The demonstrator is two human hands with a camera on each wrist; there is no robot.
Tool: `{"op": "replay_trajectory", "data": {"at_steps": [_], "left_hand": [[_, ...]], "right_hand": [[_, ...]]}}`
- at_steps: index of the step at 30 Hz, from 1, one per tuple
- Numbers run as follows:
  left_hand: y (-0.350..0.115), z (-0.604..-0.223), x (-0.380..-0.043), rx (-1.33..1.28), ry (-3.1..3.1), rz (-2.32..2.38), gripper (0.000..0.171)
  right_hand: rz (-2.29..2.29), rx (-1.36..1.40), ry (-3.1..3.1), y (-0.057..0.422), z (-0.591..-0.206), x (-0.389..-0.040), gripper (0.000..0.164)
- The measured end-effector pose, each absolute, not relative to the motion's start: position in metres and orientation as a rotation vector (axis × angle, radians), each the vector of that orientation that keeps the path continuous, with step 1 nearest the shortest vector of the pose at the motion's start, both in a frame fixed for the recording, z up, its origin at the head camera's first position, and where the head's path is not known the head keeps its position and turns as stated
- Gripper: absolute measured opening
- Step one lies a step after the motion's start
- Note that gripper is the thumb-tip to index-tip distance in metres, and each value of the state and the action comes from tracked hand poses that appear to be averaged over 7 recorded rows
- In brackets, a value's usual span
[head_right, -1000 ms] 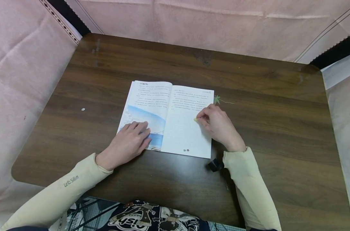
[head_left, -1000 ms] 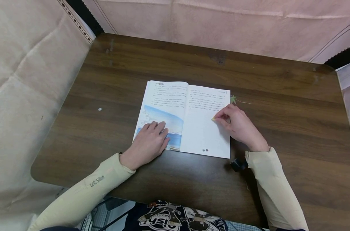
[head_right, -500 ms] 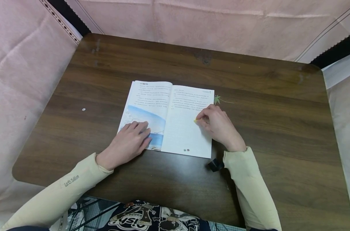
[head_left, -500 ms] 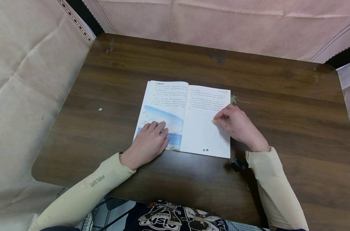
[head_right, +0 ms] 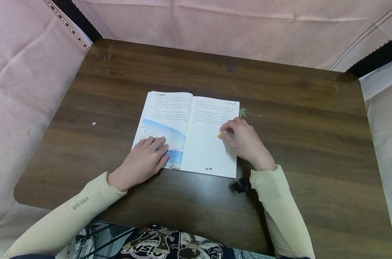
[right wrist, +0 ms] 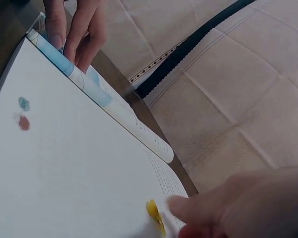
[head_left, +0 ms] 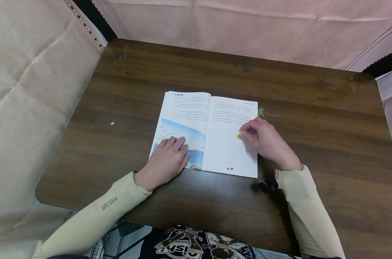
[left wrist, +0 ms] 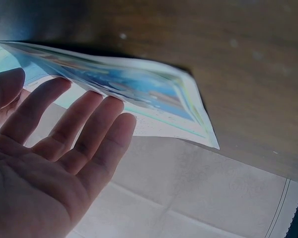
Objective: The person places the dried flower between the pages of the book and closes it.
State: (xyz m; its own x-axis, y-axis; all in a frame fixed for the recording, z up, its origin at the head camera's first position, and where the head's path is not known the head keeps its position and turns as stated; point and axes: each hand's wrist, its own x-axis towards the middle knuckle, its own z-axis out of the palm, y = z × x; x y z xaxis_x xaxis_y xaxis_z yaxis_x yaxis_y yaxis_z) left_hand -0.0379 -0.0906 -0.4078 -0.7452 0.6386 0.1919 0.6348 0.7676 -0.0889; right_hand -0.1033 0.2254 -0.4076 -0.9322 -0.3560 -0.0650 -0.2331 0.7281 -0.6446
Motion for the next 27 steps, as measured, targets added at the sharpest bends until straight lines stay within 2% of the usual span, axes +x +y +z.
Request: {"op": "replay_trajectory", "data": {"at_steps": [16, 27], "left_hand": [[-0.0903, -0.4071, -0.0386, -1.009, -2.741, 0.021, 0.024], [-0.0903, -0.4071, -0.0388, -1.003, -2.747, 0.008, 0.024]], "right_hand": [[-0.993, -0.414, 2.821, 0.2239, -0.4113, -0.1073, 0.033], [-1.015, -0.390, 2.806, 0.2231, -0.4124, -0.1080, 0.034]]}}
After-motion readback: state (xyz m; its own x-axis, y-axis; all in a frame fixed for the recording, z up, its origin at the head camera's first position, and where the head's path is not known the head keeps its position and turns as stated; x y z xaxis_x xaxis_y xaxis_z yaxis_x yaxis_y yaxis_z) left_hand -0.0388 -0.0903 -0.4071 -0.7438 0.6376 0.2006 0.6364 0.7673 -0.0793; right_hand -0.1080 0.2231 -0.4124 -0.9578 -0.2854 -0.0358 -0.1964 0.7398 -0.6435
